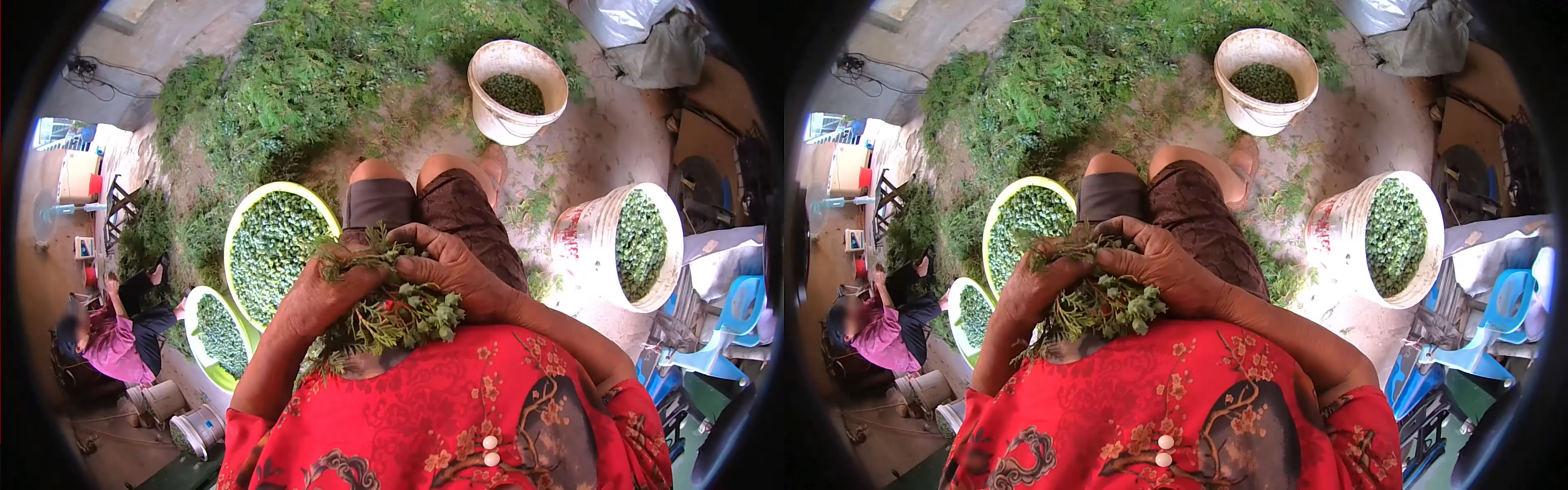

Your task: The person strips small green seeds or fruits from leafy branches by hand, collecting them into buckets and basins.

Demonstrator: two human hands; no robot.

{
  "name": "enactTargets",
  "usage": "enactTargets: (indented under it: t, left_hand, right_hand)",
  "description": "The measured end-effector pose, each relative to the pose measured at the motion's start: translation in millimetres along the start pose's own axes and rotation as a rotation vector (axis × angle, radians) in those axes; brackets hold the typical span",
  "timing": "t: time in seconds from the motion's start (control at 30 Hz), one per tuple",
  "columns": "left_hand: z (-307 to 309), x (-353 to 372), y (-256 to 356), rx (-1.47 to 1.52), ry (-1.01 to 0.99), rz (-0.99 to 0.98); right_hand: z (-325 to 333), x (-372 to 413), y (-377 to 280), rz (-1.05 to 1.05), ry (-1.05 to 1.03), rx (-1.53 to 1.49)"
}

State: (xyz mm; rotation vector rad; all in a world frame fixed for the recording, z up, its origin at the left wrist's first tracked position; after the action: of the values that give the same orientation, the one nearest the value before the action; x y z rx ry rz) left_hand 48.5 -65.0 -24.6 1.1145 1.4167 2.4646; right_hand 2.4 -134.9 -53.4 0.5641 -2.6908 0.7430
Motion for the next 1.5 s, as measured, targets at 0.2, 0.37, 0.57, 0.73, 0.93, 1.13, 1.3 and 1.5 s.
enactTargets:
  t: [0.2,0.37,0.57,0.73,0.93,1.13,1.3,1.5]
  left_hand:
    - [-10,-2,9,-0.004,-0.064,-0.140]
    - [-2,2,1,0.172,-0.021,0.024]
    - [-1,-2,-6,0.084,-0.079,0.015]
    - [0,0,-18,0.036,-0.077,0.040]
    - [-8,9,-15,0.035,-0.186,0.036]
    - [-8,10,-14,0.022,-0.155,0.035]
    - [-7,8,-18,0.013,-0.139,0.057]
    - [4,14,-16,0.092,-0.069,0.016]
  right_hand:
    - [17,-14,-10,0.140,0.041,0.388]
    - [22,-13,17,-0.113,0.043,-0.229]
    - [26,-14,24,-0.160,0.034,-0.250]
    - [22,-1,29,-0.270,0.158,-0.216]
    - [40,0,34,-0.248,0.109,-0.015]
    - [34,-3,35,-0.282,0.154,-0.065]
    - [38,-6,24,-0.174,0.168,0.087]
    - [60,8,14,-0.285,0.063,0.003]
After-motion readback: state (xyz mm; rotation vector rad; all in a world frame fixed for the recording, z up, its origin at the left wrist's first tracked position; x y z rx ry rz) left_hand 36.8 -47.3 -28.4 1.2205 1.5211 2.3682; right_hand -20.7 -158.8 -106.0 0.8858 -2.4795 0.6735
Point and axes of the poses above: each hand's wrist, its own x-axis away from the middle knuckle, its own z-axis out of the back of the hand, y = z × x, the point moved 10 cm from there along -x, towards the middle knuckle, and after that the axes turned 11 degrees about y, right-handed, at the moved point
